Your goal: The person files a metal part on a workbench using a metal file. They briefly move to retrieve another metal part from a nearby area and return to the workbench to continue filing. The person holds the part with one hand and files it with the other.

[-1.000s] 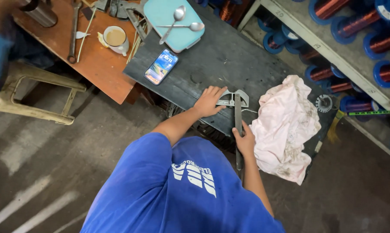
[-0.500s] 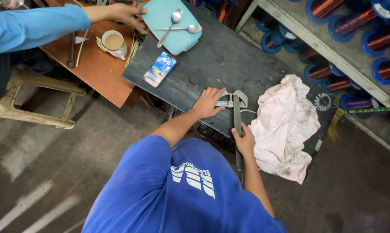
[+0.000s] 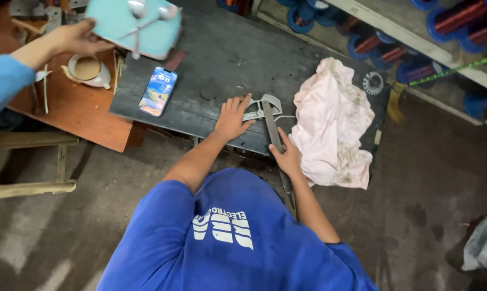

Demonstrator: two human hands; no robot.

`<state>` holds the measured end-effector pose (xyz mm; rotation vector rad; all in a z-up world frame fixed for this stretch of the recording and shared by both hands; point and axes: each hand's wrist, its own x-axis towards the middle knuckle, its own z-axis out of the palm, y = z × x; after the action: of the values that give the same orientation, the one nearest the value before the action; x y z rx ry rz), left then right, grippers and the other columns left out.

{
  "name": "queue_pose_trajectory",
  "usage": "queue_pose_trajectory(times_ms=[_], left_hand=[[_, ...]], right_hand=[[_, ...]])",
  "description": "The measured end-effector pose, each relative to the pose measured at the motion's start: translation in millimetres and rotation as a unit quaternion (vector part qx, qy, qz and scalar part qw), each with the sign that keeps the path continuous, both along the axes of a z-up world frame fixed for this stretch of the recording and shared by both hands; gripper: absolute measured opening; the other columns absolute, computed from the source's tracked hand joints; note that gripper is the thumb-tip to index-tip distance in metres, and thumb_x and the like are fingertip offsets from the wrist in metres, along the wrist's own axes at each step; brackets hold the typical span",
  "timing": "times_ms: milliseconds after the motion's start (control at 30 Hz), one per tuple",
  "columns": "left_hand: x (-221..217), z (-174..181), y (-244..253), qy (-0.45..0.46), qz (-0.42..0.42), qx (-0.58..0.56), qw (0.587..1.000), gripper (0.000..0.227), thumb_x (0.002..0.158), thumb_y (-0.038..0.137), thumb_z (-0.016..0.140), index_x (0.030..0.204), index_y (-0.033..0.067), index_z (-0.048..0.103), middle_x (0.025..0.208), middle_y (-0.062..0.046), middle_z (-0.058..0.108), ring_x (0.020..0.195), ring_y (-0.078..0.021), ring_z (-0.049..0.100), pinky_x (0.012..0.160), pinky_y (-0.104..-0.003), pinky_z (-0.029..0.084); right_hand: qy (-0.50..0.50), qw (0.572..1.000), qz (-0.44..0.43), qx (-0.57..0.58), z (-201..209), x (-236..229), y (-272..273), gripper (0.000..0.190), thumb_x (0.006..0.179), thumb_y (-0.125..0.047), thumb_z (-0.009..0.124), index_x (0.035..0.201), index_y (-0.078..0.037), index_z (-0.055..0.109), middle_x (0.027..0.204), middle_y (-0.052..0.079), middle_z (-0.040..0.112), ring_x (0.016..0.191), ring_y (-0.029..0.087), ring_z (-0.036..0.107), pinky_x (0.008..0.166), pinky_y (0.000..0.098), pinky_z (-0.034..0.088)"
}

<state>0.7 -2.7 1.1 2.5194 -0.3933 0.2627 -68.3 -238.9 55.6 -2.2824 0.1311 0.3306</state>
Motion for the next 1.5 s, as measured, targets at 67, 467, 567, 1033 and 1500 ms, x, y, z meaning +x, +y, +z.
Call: queue_pose_trajectory(times_ms=[67, 467, 567, 1033, 1500], left_hand=[[1.0, -1.3, -1.4, 0.000, -0.004, 0.006, 1.000, 0.088, 0.082, 0.042, 0.077, 0.153, 0.0092, 0.036, 0.125, -0.013, 0.050, 0.115, -0.0323, 0.048, 0.094, -0.043, 0.040], [-3.9, -4.4, 0.0, 0.012, -0.004, -0.036, 0.999, 0.087, 0.078, 0.042, 0.081, 0.149, 0.0108, 0.041, 0.118, -0.007, 0.052, 0.111, -0.0279, 0.047, 0.093, -0.041, 0.038], [-4.2, -4.5, 2.1, -0.011, -0.005, -0.063, 0.998, 0.088, 0.076, 0.042, 0.083, 0.146, 0.0097, 0.043, 0.113, -0.007, 0.052, 0.108, -0.0281, 0.048, 0.091, -0.041, 0.039], [-6.6, 4.2, 1.3, -0.018, 0.020, -0.050, 0.998, 0.090, 0.063, 0.039, 0.088, 0.138, 0.0093, 0.048, 0.106, -0.007, 0.052, 0.101, -0.0267, 0.050, 0.091, -0.041, 0.040], [-0.7, -3.5, 2.6, -0.005, 0.005, -0.034, 0.999, 0.083, 0.067, 0.038, 0.084, 0.136, 0.0083, 0.049, 0.110, -0.008, 0.054, 0.108, -0.0270, 0.049, 0.092, -0.041, 0.039]], right_hand=[[0.009, 1.000, -0.009, -0.008, 3.0, 0.8, 0.4, 0.064, 0.087, -0.034, 0.073, 0.148, -0.035, 0.051, 0.134, 0.015, 0.061, 0.112, 0.042, 0.064, 0.095, 0.0474, 0.056], [0.030, 0.999, 0.002, 0.039, 25.4, -12.9, 4.7, 0.064, 0.092, -0.029, 0.068, 0.152, -0.029, 0.047, 0.151, 0.020, 0.045, 0.127, 0.045, 0.052, 0.104, 0.0540, 0.048], [0.030, 0.997, 0.010, 0.063, 36.1, -16.8, 9.6, 0.065, 0.094, -0.026, 0.066, 0.155, -0.025, 0.042, 0.154, 0.025, 0.040, 0.131, 0.050, 0.045, 0.107, 0.0597, 0.042], [-0.015, 0.997, 0.067, 0.024, 52.6, -38.0, 15.9, 0.054, 0.100, -0.018, 0.059, 0.152, -0.017, 0.047, 0.148, 0.022, 0.048, 0.137, 0.040, 0.044, 0.111, 0.0521, 0.039], [-0.073, 0.968, 0.153, -0.183, 1.4, 49.6, 65.6, 0.053, 0.105, -0.040, 0.039, 0.158, -0.038, 0.029, 0.105, 0.022, 0.071, 0.098, 0.044, 0.069, 0.086, 0.0548, 0.054]])
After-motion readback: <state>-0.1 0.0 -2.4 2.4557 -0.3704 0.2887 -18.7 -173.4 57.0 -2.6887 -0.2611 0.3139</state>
